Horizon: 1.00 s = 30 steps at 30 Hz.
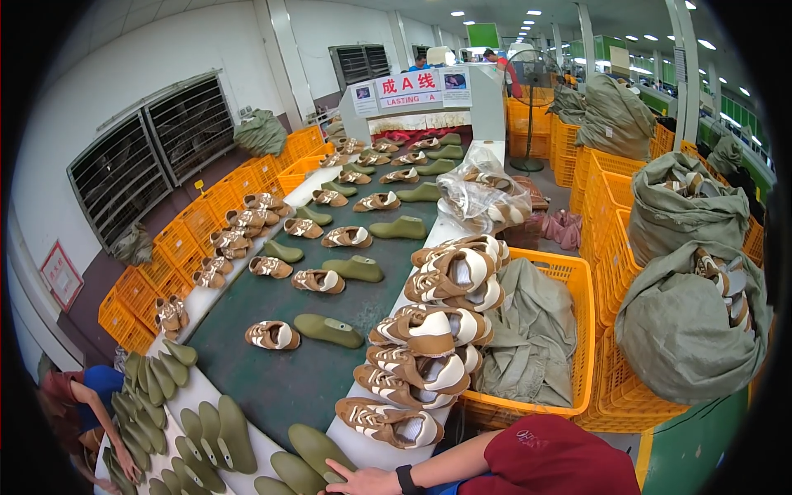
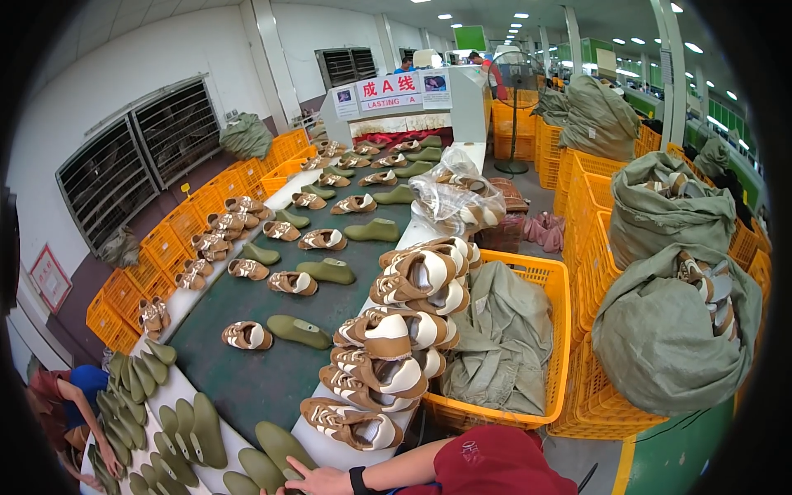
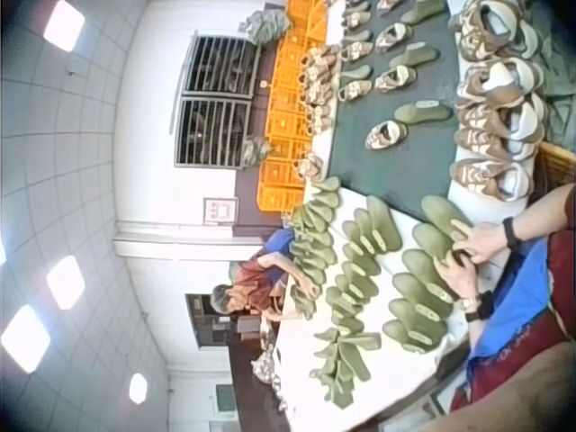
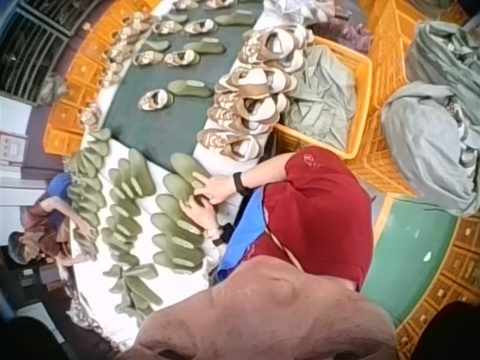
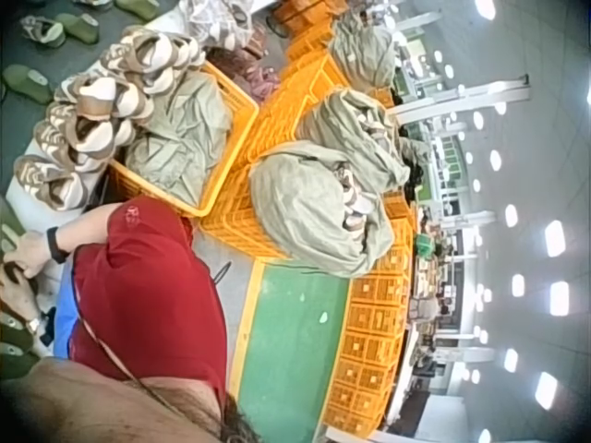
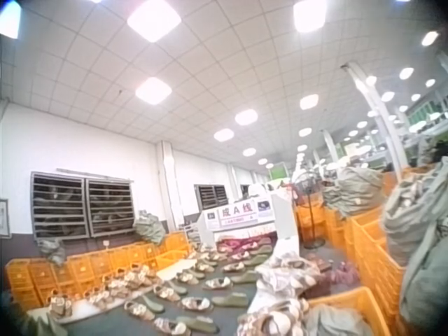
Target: Organizing and sorting plastic shoe lasts and assembled shoe components on a factory assembly table.
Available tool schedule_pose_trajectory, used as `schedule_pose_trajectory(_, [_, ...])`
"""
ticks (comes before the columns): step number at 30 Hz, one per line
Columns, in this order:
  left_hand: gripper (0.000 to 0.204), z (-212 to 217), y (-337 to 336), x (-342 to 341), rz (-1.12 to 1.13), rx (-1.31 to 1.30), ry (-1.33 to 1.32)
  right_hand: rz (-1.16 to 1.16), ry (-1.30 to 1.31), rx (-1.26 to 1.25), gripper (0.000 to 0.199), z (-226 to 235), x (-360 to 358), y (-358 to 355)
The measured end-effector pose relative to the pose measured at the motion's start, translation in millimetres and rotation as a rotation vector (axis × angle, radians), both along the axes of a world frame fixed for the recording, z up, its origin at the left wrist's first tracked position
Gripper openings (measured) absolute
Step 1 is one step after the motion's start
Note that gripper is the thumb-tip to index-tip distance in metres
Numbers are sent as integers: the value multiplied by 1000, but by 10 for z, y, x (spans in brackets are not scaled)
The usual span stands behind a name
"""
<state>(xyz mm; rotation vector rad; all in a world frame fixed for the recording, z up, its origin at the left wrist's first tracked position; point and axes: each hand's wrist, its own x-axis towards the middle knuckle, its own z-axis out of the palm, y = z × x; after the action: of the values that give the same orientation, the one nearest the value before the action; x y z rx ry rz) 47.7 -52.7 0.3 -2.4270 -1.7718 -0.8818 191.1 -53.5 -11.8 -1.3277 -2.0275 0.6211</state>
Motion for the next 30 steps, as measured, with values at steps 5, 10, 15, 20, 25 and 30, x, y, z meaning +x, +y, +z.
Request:
schedule_pose_trajectory(5, [32,16,-3,14,4,-12,-13,2,9,38,50,-28,7,6])
schedule_pose_trajectory(10, [32,19,6,15,-2,2,-11,4,7,-5,50,-44,0,25])
schedule_pose_trajectory(15, [31,5,8,13,-10,13,-19,1,11,24,50,-40,3,15])
schedule_pose_trajectory(20, [31,19,-3,10,-8,4,-25,-3,4,13,50,-34,-7,4])
schedule_pose_trajectory(25, [31,7,5,14,-4,5,-14,2,20,27,51,-45,-4,9])
schedule_pose_trajectory(30, [31,6,21,14,-15,20,-4,8,17,28,51,-45,6,22])
